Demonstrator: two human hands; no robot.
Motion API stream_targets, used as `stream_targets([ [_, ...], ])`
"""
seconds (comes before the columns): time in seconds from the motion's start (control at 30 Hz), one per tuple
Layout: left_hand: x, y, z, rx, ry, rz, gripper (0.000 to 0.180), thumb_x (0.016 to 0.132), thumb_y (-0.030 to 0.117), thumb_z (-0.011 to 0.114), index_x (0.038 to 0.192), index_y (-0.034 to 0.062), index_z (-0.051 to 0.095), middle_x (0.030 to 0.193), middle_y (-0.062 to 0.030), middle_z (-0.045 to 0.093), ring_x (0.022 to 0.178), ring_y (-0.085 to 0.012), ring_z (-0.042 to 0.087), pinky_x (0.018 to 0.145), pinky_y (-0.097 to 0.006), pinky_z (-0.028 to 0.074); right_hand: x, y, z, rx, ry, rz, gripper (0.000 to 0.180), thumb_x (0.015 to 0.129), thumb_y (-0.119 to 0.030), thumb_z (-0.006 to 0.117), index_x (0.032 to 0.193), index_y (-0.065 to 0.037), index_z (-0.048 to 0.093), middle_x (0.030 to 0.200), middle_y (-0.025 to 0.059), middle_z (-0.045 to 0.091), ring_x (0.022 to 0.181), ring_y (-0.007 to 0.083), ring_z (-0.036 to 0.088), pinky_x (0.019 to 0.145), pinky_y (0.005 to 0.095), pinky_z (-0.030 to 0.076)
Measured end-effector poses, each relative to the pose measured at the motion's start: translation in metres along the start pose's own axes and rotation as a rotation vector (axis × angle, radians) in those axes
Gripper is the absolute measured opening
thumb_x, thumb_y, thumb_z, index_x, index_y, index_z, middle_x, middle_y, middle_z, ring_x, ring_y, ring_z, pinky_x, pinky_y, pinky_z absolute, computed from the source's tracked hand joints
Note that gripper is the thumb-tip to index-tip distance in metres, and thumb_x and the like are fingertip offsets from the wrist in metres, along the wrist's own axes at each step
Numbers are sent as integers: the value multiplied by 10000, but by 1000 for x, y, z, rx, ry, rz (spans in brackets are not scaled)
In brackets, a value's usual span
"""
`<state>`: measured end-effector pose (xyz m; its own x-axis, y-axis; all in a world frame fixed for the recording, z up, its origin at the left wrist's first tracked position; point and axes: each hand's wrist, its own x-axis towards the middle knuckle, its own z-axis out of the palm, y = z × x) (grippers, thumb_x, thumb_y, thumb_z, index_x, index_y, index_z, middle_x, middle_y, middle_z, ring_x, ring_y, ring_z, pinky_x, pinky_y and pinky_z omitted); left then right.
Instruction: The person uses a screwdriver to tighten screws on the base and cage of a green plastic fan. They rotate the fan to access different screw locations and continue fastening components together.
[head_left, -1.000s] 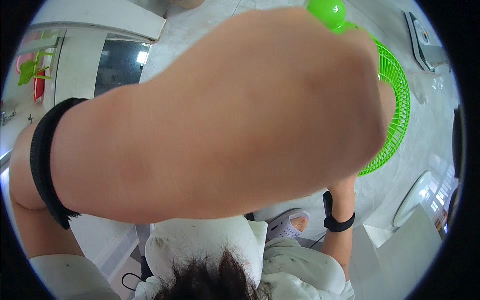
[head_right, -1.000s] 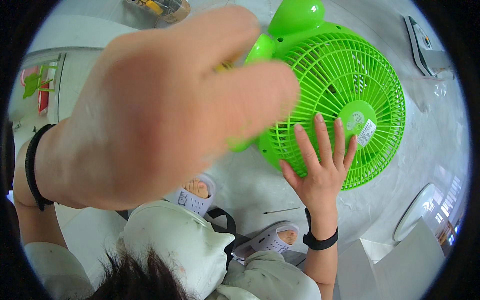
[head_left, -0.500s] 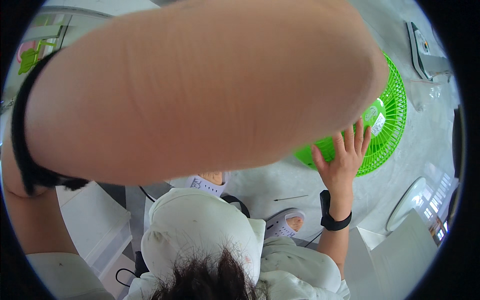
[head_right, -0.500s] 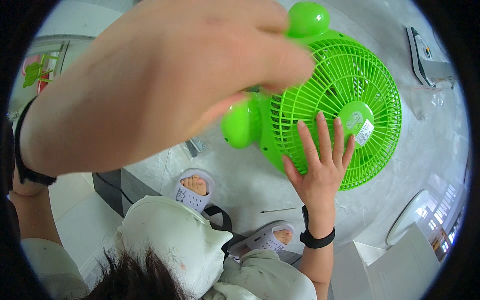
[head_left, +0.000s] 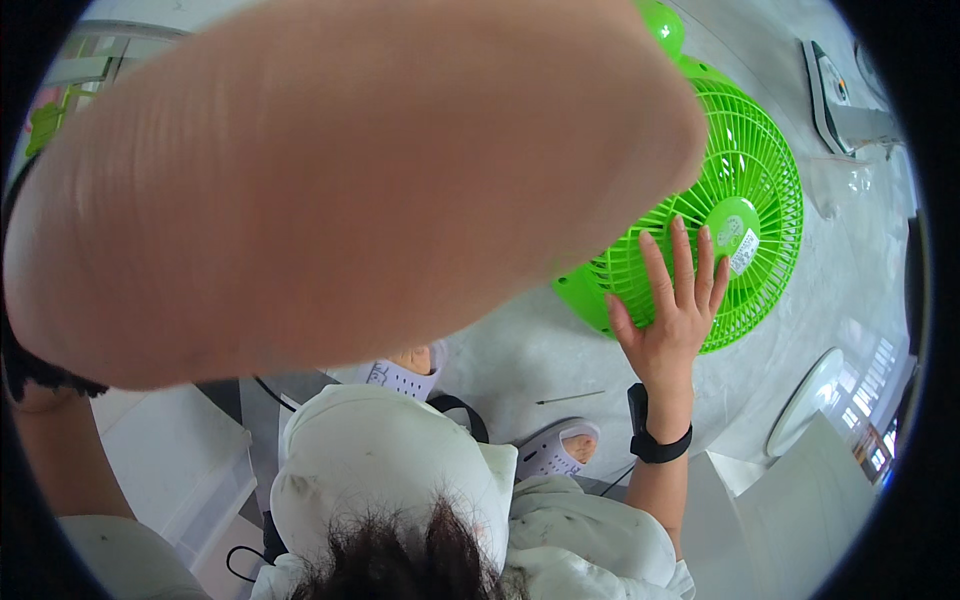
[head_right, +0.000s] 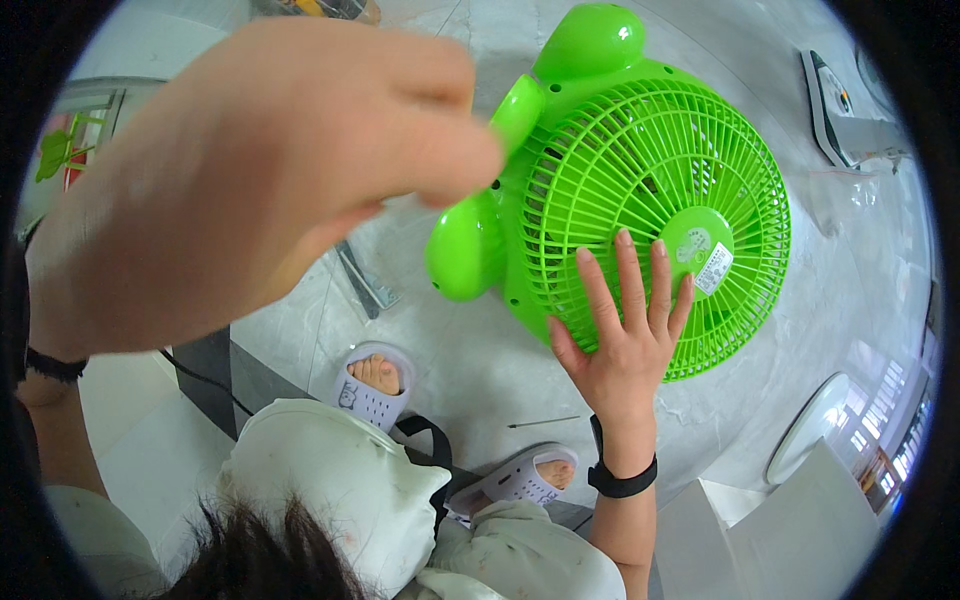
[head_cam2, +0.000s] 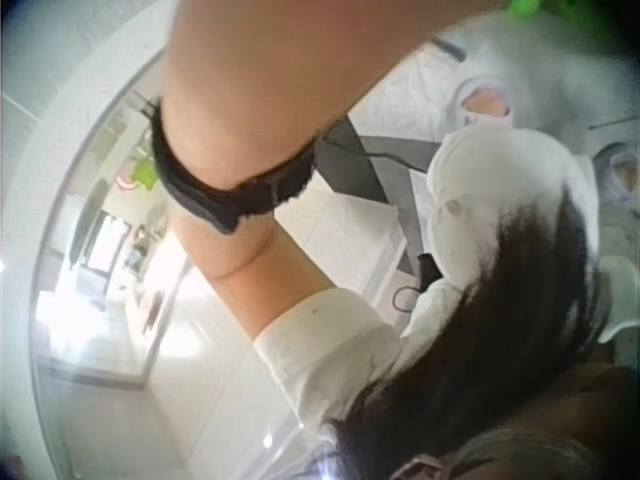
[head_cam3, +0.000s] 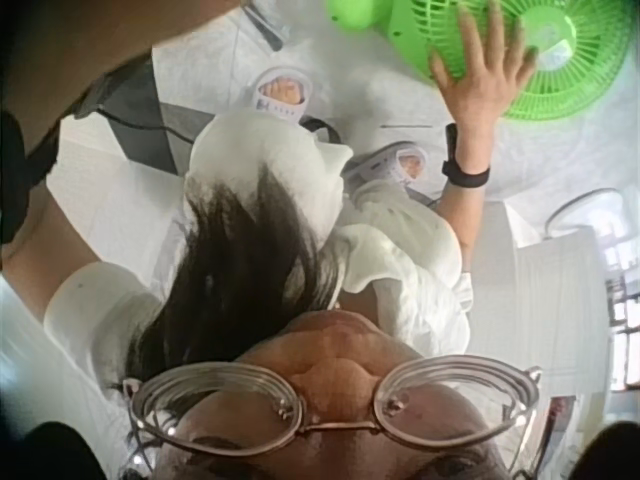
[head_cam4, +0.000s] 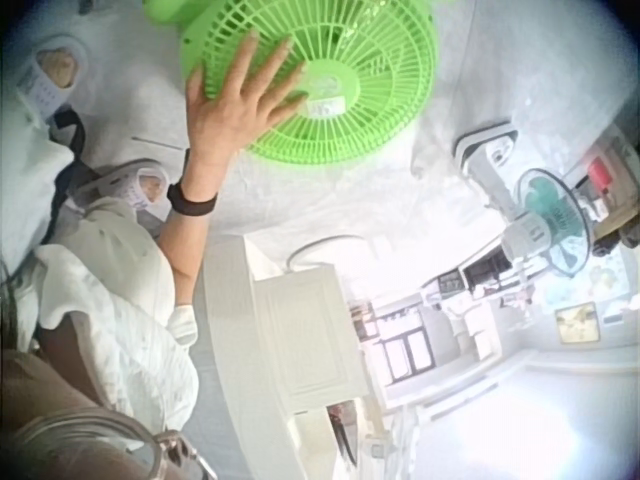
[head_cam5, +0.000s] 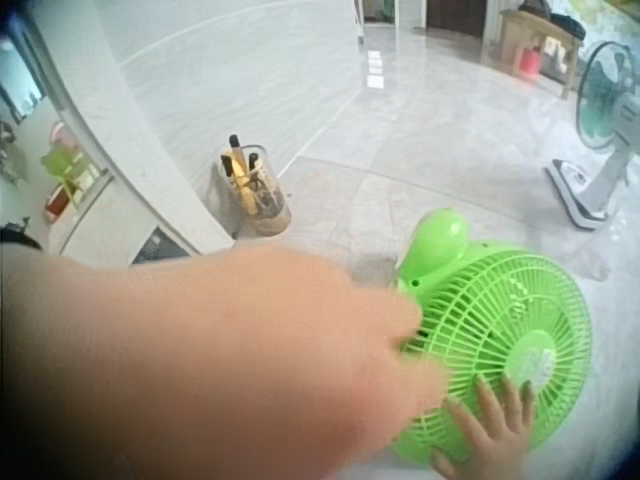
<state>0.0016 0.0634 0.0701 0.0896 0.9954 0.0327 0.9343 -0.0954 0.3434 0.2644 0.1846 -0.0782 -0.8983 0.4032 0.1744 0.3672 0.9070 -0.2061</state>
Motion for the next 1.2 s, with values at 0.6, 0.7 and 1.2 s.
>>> stream_targets([
  [0.6,-8,-13,-6,-135,103,-15,367,639,-91,739,944,0,557,875,-126,577,816,-230,604,690,-307,479,-1,2,3,-2,-3,12,595,744,-430,724,1301,-262,595,1454,65,465,1386,346,340,1157,537,143],
  [0.7,-8,-16,-7,-145,104,2,366,639,-101,737,941,-9,552,875,-138,574,816,-231,605,694,-304,486,-1,2,3,-2,3,9,601,739,-430,726,1302,-265,594,1453,64,466,1384,346,344,1158,536,142],
  [1.2,-14,-18,0,-167,89,-14,340,645,-87,744,918,-14,556,855,-146,573,774,-237,610,656,-291,486,-1,2,4,5,-3,20,592,726,-419,731,1284,-265,610,1453,62,465,1387,342,338,1160,538,134],
])
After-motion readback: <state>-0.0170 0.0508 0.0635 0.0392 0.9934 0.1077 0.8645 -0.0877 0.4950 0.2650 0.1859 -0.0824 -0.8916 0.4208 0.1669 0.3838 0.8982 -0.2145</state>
